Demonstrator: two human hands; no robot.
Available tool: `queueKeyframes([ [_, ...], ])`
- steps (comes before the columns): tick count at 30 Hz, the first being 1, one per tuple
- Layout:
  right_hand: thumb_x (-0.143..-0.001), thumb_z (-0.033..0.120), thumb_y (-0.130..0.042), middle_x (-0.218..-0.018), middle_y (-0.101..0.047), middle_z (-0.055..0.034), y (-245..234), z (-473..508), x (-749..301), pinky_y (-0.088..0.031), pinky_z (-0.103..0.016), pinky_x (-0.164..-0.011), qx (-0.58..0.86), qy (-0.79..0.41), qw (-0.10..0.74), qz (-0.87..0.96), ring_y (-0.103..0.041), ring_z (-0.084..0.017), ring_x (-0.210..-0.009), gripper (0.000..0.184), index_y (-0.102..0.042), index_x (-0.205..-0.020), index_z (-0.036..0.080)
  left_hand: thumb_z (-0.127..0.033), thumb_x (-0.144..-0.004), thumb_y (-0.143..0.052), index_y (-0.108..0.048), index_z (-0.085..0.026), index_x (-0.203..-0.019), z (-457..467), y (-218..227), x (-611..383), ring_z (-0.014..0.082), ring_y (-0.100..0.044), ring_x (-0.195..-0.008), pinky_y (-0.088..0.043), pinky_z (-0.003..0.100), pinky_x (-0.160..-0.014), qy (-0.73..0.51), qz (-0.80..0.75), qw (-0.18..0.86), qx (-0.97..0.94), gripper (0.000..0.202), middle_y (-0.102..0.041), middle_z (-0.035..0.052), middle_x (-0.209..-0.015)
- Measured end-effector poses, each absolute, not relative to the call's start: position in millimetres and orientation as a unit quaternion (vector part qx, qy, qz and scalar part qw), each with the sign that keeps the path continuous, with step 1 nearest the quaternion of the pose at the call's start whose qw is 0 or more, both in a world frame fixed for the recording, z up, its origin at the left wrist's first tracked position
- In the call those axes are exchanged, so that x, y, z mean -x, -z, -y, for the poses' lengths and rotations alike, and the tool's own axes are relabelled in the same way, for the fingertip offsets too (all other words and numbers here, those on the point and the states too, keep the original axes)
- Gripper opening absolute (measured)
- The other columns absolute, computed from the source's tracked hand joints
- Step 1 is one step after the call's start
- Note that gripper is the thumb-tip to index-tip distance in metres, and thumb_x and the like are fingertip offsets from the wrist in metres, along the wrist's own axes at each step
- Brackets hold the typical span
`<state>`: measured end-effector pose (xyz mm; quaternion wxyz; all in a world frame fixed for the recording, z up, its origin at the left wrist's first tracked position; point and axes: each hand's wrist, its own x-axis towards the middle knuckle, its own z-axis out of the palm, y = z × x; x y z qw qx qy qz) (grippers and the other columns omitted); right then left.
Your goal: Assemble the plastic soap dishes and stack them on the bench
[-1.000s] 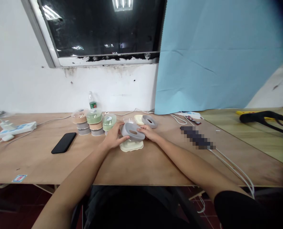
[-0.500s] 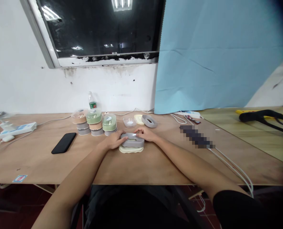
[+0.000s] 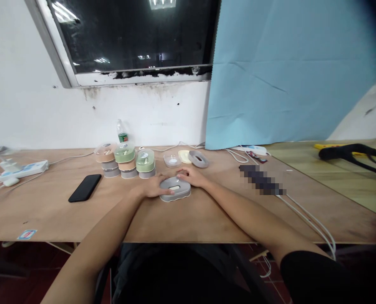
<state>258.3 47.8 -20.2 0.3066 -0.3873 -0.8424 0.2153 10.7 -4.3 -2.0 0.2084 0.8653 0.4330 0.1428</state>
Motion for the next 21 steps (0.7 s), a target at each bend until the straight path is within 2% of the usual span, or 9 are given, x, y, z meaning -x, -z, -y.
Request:
queueKeyframes([
  [4,-0.084,0.039,-0.055,-0.064,-0.055,0.0017,23,-61,-258,-0.037,-0.026,-0.06,0.469,-0.169,0.355,0.791,-0.049,-0.014,-0.059,0.045,-0.056,-0.122,0.016,-0.06,-0.088,-0.041,-0.046,-0.02,-0.135,-1,11,-11,0.0265,-0.054,-0.113,-0.039,0.039,-0.099,-0.173,-0.437,0.171,-0.866,0.063,-0.057,0.0116,-0.123],
  [6,-0.084,0.034,-0.055,-0.066,-0.058,0.0005,24,-67,-257,-0.038,-0.027,-0.064,0.484,-0.152,0.344,0.79,-0.052,-0.016,-0.061,0.05,-0.049,-0.131,0.015,-0.057,-0.09,-0.038,-0.047,-0.017,-0.134,-4,14,-11,0.0269,-0.053,-0.116,-0.038,0.04,-0.101,-0.18,-0.437,0.154,-0.868,0.06,-0.056,0.013,-0.128],
  [8,-0.083,0.033,-0.057,-0.069,-0.06,-0.0009,25,-72,-255,-0.039,-0.028,-0.068,0.483,-0.131,0.317,0.806,-0.054,-0.018,-0.065,0.052,-0.048,-0.132,0.017,-0.054,-0.092,-0.037,-0.048,-0.015,-0.133,-5,15,-11,0.0263,-0.051,-0.12,-0.036,0.04,-0.104,-0.188,-0.433,0.14,-0.87,0.057,-0.054,0.0126,-0.132],
  [11,-0.079,0.033,-0.063,-0.071,-0.062,-0.0016,28,-74,-254,-0.037,-0.028,-0.068,0.48,-0.098,0.294,0.821,-0.056,-0.019,-0.07,0.049,-0.053,-0.124,0.019,-0.051,-0.092,-0.037,-0.05,-0.016,-0.13,-4,13,-12,0.0246,-0.051,-0.121,-0.037,0.037,-0.104,-0.197,-0.433,0.135,-0.869,0.053,-0.054,0.0103,-0.133],
  [14,-0.079,0.03,-0.061,-0.066,-0.061,0.0006,32,-74,-256,-0.035,-0.026,-0.063,0.483,-0.089,0.3,0.818,-0.055,-0.017,-0.066,0.034,-0.056,-0.11,0.019,-0.051,-0.092,-0.037,-0.052,-0.017,-0.128,-2,11,-13,0.0245,-0.054,-0.116,-0.04,0.037,-0.1,-0.203,-0.439,0.135,-0.865,0.051,-0.057,0.0101,-0.129],
  [17,-0.081,0.026,-0.055,-0.064,-0.06,0.002,34,-73,-259,-0.031,-0.024,-0.058,0.486,-0.078,0.326,0.807,-0.053,-0.015,-0.061,0.018,-0.055,-0.098,0.02,-0.05,-0.094,-0.033,-0.052,-0.016,-0.127,0,11,-13,0.024,-0.055,-0.114,-0.04,0.037,-0.099,-0.218,-0.434,0.139,-0.863,0.051,-0.058,0.0113,-0.127],
  [21,-0.081,0.027,-0.053,-0.066,-0.058,0.0022,31,-70,-262,-0.031,-0.024,-0.057,0.483,-0.079,0.383,0.783,-0.051,-0.015,-0.061,0.011,-0.052,-0.09,0.021,-0.053,-0.095,-0.029,-0.048,-0.014,-0.13,0,11,-14,0.0242,-0.056,-0.11,-0.041,0.039,-0.098,-0.254,-0.451,0.141,-0.844,0.056,-0.06,0.0132,-0.119],
])
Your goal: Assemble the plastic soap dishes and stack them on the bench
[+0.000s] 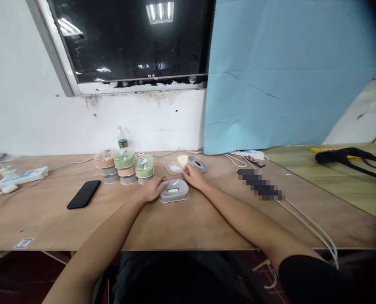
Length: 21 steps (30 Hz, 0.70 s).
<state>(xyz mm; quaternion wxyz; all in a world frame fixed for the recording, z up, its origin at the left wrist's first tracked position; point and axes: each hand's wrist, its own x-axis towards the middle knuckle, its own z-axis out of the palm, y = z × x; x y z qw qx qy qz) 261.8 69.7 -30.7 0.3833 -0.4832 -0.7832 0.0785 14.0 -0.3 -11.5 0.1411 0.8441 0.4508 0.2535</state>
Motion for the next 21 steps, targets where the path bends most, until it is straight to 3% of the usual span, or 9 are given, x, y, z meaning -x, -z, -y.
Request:
queueKeyframes([
  [5,-0.079,0.039,-0.059,-0.057,-0.044,0.0067,22,-56,-261,-0.034,-0.023,-0.054,0.414,-0.101,0.51,0.747,-0.042,-0.011,-0.052,0.022,-0.047,-0.084,0.022,-0.055,-0.092,-0.038,-0.026,-0.016,-0.144,6,6,-16,0.0264,-0.052,-0.116,-0.04,0.042,-0.099,-0.322,-0.458,0.114,-0.821,0.066,-0.053,0.0135,-0.127],
  [9,-0.081,0.039,-0.057,-0.059,-0.046,0.0049,17,-38,-259,-0.035,-0.023,-0.052,0.339,-0.088,0.539,0.766,-0.043,-0.011,-0.051,0.02,-0.05,-0.084,0.021,-0.053,-0.09,-0.043,-0.006,-0.017,-0.149,10,1,-19,0.0261,-0.053,-0.113,-0.043,0.041,-0.096,-0.384,-0.466,0.067,-0.794,0.078,-0.046,0.0156,-0.135],
  [11,-0.083,0.041,-0.056,-0.059,-0.048,0.0038,16,-30,-257,-0.035,-0.024,-0.052,0.319,-0.082,0.525,0.785,-0.045,-0.011,-0.052,0.022,-0.054,-0.089,0.02,-0.053,-0.09,-0.046,-0.009,-0.017,-0.148,11,-1,-20,0.0242,-0.058,-0.103,-0.045,0.039,-0.092,-0.406,-0.47,0.053,-0.782,0.078,-0.047,0.0163,-0.135],
  [15,-0.087,0.051,-0.048,-0.062,-0.05,0.0014,15,-28,-256,-0.036,-0.026,-0.054,0.295,-0.083,0.51,0.804,-0.046,-0.013,-0.054,0.034,-0.058,-0.091,0.019,-0.053,-0.088,-0.048,-0.029,-0.018,-0.141,14,-5,-21,0.0196,-0.062,-0.084,-0.049,0.035,-0.081,-0.419,-0.486,0.05,-0.765,0.066,-0.058,0.0123,-0.12],
  [21,-0.087,0.068,-0.03,-0.058,-0.043,-0.0006,17,-41,-264,-0.033,-0.029,-0.056,0.251,-0.065,0.506,0.823,-0.042,-0.014,-0.057,0.057,-0.044,-0.059,0.02,-0.051,-0.09,-0.045,-0.05,-0.019,-0.126,16,-8,-22,0.0209,-0.062,-0.087,-0.047,0.032,-0.077,-0.42,-0.496,0.085,-0.755,0.048,-0.066,0.0064,-0.1],
])
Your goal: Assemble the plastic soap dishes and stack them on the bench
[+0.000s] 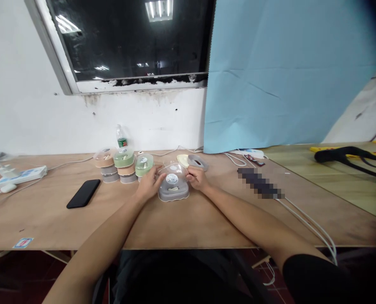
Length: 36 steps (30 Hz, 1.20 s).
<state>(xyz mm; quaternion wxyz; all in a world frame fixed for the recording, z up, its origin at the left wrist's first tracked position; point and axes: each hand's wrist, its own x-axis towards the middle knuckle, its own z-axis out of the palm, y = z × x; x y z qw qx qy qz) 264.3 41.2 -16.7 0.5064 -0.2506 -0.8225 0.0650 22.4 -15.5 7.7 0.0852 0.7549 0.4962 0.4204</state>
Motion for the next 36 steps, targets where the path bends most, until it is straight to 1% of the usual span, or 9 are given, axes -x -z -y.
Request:
queueKeyframes([
  [3,-0.085,0.07,-0.032,-0.056,-0.04,0.0,18,-44,-267,-0.031,-0.028,-0.055,0.237,-0.056,0.482,0.842,-0.039,-0.013,-0.055,0.058,-0.039,-0.055,0.021,-0.05,-0.091,-0.041,-0.06,-0.018,-0.111,10,-3,-23,0.0206,-0.062,-0.087,-0.047,0.032,-0.077,-0.425,-0.479,0.143,-0.755,0.042,-0.068,0.0059,-0.097],
  [9,-0.081,0.073,-0.037,-0.053,-0.041,0.0007,20,-44,-264,-0.029,-0.027,-0.053,0.232,-0.081,0.45,0.859,-0.038,-0.012,-0.052,0.059,-0.038,-0.053,0.021,-0.055,-0.091,-0.036,-0.066,-0.015,-0.097,0,5,-20,0.0204,-0.062,-0.085,-0.048,0.03,-0.075,-0.399,-0.467,0.249,-0.748,0.05,-0.069,0.0055,-0.091],
  [12,-0.086,0.068,-0.031,-0.05,-0.036,0.0021,20,-47,-262,-0.026,-0.026,-0.052,0.283,-0.105,0.466,0.832,-0.035,-0.011,-0.05,0.058,-0.032,-0.051,0.021,-0.056,-0.088,-0.04,-0.067,-0.016,-0.101,0,7,-22,0.0212,-0.063,-0.088,-0.047,0.03,-0.079,-0.373,-0.478,0.249,-0.755,0.05,-0.07,0.0059,-0.097],
  [15,-0.084,0.06,-0.043,-0.049,-0.034,0.0039,21,-51,-262,-0.023,-0.025,-0.051,0.342,-0.113,0.431,0.827,-0.032,-0.01,-0.049,0.054,-0.033,-0.049,0.02,-0.056,-0.086,-0.045,-0.068,-0.017,-0.104,1,8,-25,0.0228,-0.063,-0.094,-0.046,0.031,-0.083,-0.342,-0.493,0.236,-0.764,0.049,-0.069,0.0063,-0.105],
  [19,-0.083,0.05,-0.051,-0.051,-0.039,0.0043,21,-56,-262,-0.026,-0.023,-0.051,0.355,-0.17,0.363,0.844,-0.036,-0.009,-0.052,0.045,-0.041,-0.052,0.018,-0.059,-0.087,-0.038,-0.069,-0.016,-0.099,-1,11,-27,0.0234,-0.064,-0.089,-0.047,0.032,-0.08,-0.32,-0.519,0.265,-0.747,0.055,-0.071,0.0059,-0.097],
  [24,-0.082,0.046,-0.054,-0.066,-0.056,0.0015,23,-62,-262,-0.033,-0.022,-0.054,0.363,-0.275,0.353,0.817,-0.048,-0.012,-0.06,0.031,-0.059,-0.077,0.016,-0.055,-0.087,-0.041,-0.062,-0.014,-0.117,-5,15,-24,0.0247,-0.06,-0.106,-0.044,0.034,-0.093,-0.345,-0.499,0.278,-0.745,0.055,-0.064,0.0092,-0.12],
  [31,-0.084,0.048,-0.05,-0.065,-0.056,0.0012,28,-68,-262,-0.032,-0.022,-0.053,0.368,-0.29,0.353,0.81,-0.048,-0.012,-0.06,0.038,-0.062,-0.072,0.015,-0.055,-0.089,-0.04,-0.053,-0.017,-0.13,5,9,-22,0.0265,-0.059,-0.11,-0.045,0.037,-0.093,-0.305,-0.5,0.208,-0.783,0.057,-0.062,0.0107,-0.124],
  [34,-0.083,0.051,-0.051,-0.067,-0.057,0.001,29,-69,-262,-0.033,-0.022,-0.055,0.373,-0.299,0.361,0.801,-0.048,-0.012,-0.062,0.04,-0.062,-0.072,0.015,-0.056,-0.09,-0.037,-0.052,-0.02,-0.131,10,3,-21,0.0262,-0.056,-0.115,-0.042,0.038,-0.097,-0.283,-0.482,0.18,-0.809,0.056,-0.059,0.0092,-0.128],
  [36,-0.082,0.053,-0.051,-0.067,-0.057,0.0014,30,-70,-263,-0.034,-0.022,-0.055,0.379,-0.306,0.364,0.794,-0.048,-0.012,-0.062,0.041,-0.063,-0.072,0.015,-0.059,-0.087,-0.042,-0.048,-0.019,-0.134,11,0,-19,0.0268,-0.053,-0.119,-0.039,0.038,-0.101,-0.255,-0.462,0.178,-0.83,0.062,-0.055,0.0095,-0.133],
])
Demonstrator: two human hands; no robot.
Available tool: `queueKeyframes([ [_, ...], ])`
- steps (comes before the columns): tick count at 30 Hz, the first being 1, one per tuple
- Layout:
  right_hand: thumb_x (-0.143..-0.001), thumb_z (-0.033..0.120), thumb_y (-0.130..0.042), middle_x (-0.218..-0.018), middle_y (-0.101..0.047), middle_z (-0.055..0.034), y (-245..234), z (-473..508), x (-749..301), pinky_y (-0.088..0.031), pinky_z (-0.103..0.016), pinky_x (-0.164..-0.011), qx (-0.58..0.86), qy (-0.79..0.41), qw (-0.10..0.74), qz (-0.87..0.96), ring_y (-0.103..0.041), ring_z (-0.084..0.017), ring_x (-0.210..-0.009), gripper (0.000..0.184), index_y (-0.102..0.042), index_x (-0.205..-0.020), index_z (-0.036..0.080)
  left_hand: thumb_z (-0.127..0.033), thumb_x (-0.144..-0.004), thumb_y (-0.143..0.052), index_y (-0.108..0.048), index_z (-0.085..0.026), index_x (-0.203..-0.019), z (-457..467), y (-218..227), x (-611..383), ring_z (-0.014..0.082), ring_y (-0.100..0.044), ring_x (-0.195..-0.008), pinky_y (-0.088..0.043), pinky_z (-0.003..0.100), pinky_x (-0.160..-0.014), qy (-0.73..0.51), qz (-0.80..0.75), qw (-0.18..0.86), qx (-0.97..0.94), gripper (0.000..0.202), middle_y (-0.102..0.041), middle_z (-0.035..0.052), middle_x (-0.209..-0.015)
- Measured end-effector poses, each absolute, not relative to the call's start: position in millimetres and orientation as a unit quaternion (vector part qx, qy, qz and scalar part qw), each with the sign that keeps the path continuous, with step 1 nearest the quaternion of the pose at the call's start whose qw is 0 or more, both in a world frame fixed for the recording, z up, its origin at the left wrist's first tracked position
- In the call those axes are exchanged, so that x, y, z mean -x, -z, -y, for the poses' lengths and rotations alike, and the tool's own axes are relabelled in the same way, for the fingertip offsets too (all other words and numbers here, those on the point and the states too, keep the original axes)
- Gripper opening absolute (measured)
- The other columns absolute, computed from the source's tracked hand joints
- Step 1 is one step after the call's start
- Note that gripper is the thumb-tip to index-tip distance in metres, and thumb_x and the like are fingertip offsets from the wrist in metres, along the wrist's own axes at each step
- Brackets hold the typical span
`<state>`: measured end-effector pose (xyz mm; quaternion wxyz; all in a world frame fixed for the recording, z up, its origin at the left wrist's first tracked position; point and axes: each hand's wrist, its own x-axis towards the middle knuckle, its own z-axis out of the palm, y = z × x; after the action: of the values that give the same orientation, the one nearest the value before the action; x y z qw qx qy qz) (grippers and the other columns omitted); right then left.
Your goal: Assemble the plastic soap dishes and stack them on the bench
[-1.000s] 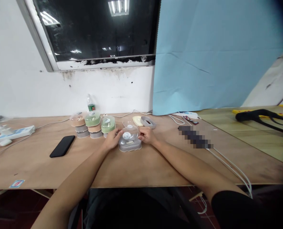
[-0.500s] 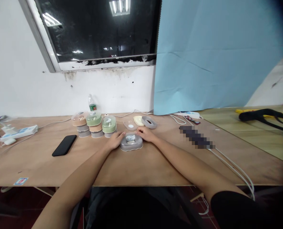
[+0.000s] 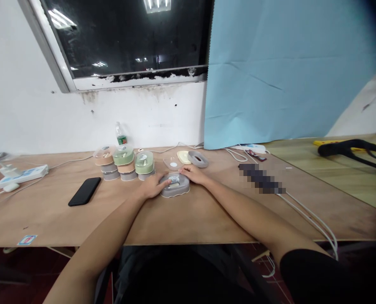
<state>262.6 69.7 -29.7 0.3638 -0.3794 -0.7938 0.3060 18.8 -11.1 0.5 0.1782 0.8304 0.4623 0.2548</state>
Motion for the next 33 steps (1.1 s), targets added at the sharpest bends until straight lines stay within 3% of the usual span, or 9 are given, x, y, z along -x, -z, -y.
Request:
queueKeyframes([
  [4,-0.079,0.056,-0.054,-0.063,-0.055,0.0024,29,-70,-262,-0.033,-0.022,-0.055,0.406,-0.315,0.374,0.772,-0.046,-0.012,-0.059,0.043,-0.062,-0.07,0.015,-0.062,-0.068,-0.065,-0.031,-0.021,-0.145,10,-3,-13,0.0303,-0.047,-0.126,-0.038,0.039,-0.102,-0.197,-0.435,0.21,-0.853,0.094,-0.043,0.0104,-0.144],
  [6,-0.076,0.056,-0.056,-0.061,-0.054,0.0027,27,-70,-262,-0.033,-0.022,-0.055,0.416,-0.319,0.384,0.76,-0.046,-0.011,-0.058,0.043,-0.061,-0.068,0.015,-0.061,-0.064,-0.069,-0.029,-0.023,-0.146,10,-4,-12,0.0312,-0.047,-0.126,-0.039,0.04,-0.101,-0.196,-0.433,0.219,-0.852,0.098,-0.042,0.0102,-0.144],
  [14,-0.08,0.058,-0.05,-0.049,-0.047,0.0048,29,-74,-262,-0.028,-0.023,-0.045,0.45,-0.353,0.425,0.702,-0.04,-0.01,-0.045,0.044,-0.057,-0.068,0.017,-0.064,-0.06,-0.071,-0.035,-0.022,-0.143,18,-12,-18,0.0344,-0.051,-0.119,-0.041,0.042,-0.097,-0.233,-0.472,0.119,-0.842,0.1,-0.051,0.0123,-0.135],
  [20,-0.081,0.061,-0.048,-0.046,-0.046,0.005,32,-75,-262,-0.026,-0.023,-0.04,0.455,-0.347,0.428,0.7,-0.039,-0.01,-0.04,0.046,-0.054,-0.064,0.018,-0.064,-0.06,-0.072,-0.035,-0.027,-0.142,20,-15,-19,0.0348,-0.053,-0.116,-0.044,0.042,-0.094,-0.256,-0.5,0.077,-0.824,0.098,-0.05,0.0091,-0.135],
  [27,-0.084,0.069,-0.035,-0.046,-0.05,0.0044,34,-79,-265,-0.025,-0.023,-0.034,0.438,-0.397,0.422,0.687,-0.038,-0.01,-0.033,0.056,-0.058,-0.079,0.018,-0.061,-0.058,-0.074,-0.039,-0.027,-0.141,21,-14,-21,0.0352,-0.056,-0.109,-0.045,0.042,-0.091,-0.257,-0.509,0.073,-0.818,0.096,-0.056,0.0103,-0.125],
  [33,-0.079,0.066,-0.048,-0.051,-0.054,0.0038,27,-67,-263,-0.03,-0.019,-0.033,0.36,-0.498,0.401,0.68,-0.053,-0.011,-0.04,0.047,-0.053,-0.084,0.02,-0.062,-0.063,-0.07,-0.032,-0.027,-0.143,18,-13,-19,0.034,-0.051,-0.118,-0.043,0.043,-0.096,-0.293,-0.499,0.069,-0.813,0.095,-0.048,0.0098,-0.136],
])
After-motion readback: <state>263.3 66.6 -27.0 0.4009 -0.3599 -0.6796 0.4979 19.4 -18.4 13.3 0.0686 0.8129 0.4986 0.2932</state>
